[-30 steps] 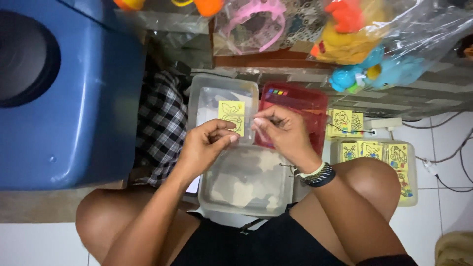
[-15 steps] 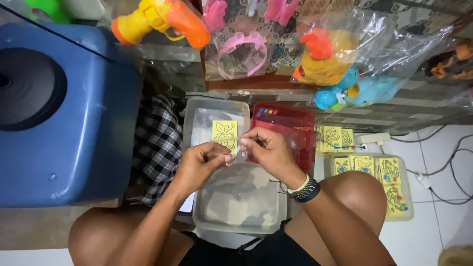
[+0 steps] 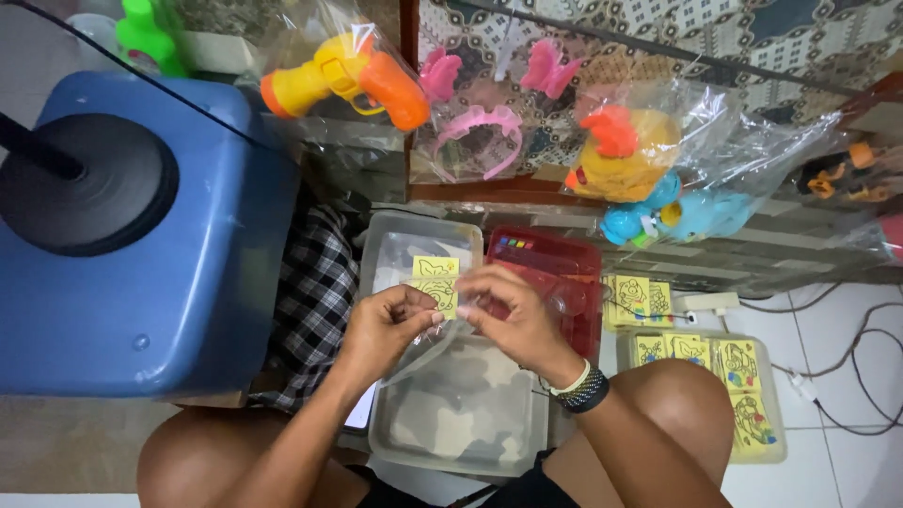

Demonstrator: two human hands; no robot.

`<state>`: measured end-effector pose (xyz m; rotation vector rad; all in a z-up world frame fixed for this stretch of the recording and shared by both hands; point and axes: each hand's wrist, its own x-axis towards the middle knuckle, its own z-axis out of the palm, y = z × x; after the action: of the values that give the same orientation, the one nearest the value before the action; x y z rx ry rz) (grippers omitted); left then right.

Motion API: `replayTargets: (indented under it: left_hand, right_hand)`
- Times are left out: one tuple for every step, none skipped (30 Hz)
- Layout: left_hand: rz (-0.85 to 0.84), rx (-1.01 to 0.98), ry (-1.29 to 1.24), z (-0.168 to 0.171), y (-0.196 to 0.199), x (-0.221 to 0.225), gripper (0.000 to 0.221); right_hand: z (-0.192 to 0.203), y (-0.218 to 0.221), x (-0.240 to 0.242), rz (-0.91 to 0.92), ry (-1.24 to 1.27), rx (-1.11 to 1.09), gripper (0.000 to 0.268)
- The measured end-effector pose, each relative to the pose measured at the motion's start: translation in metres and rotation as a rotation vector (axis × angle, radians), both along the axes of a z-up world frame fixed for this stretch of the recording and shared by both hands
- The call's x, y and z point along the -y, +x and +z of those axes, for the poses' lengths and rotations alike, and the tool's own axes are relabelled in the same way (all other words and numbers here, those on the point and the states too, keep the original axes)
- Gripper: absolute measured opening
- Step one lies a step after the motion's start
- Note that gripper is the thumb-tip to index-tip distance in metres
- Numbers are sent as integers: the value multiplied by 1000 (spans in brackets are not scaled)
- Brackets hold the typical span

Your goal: Packing individual yellow stickers into small plastic bags and organizing them in a plastic container.

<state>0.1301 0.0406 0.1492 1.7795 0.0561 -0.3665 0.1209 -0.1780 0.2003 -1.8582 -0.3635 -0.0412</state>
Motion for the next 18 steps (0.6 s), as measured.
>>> replayTargets:
  left_hand:
    - [3, 6, -2, 2, -1, 0, 21]
    - [-3, 9, -9, 5, -2, 1, 21]
    - [-9, 13, -17, 8, -3, 1, 21]
    - [-5, 20, -17, 11, -3, 1, 21]
    - [-13, 4, -27, 15, -3, 2, 21]
    - [-20, -16, -38, 18, -5, 3, 21]
    - [-17, -12, -39, 16, -5, 4, 21]
    - [-16, -14, -54, 14, -4, 4, 23]
    - [-16, -15, -68, 12, -4, 4, 24]
    - [-14, -13, -69, 13, -2, 4, 24]
    - [-24, -11, -72, 13, -1, 3, 23]
    - [-36, -9, -75, 13, 1, 2, 22]
    - [-35, -7, -77, 7, 0, 2, 22]
    - [-20, -15, -115, 1, 2, 1, 24]
    - [-5, -23, -153, -5, 4, 1, 26]
    - [-5, -22, -153, 0, 4, 0, 26]
    - [-14, -35, -197, 5, 4, 0, 28]
    - [-24, -44, -242, 10, 5, 0, 30]
  right_hand:
    - [-1, 0, -1, 3, -2, 6, 27]
    - [-1, 0, -3, 15, -40, 8, 30]
    - [-2, 0, -4, 26, -79, 10, 33]
    - [-3, 0, -4, 30, -80, 17, 33]
    - [-4, 0, -3, 58, -41, -28, 32]
    - [-5, -1, -2, 85, -3, -76, 31]
    - [-7, -1, 0, 88, -5, -73, 31]
    - [-9, -1, 1, 83, 8, -99, 26]
    - [-11, -1, 3, 78, 21, -125, 21]
    - [-10, -1, 3, 81, 19, -122, 21]
    - [-9, 0, 3, 97, 33, -136, 19]
    - [-8, 0, 3, 111, 45, -150, 18]
    - [-11, -2, 4, 113, 43, -148, 18]
    - [-14, -3, 5, 117, 41, -169, 17]
    - [-17, -3, 6, 121, 38, -190, 16]
    - [-19, -3, 6, 122, 38, -189, 16]
    - [-22, -3, 5, 81, 46, -223, 13]
    - [-24, -2, 5, 39, 52, -253, 9]
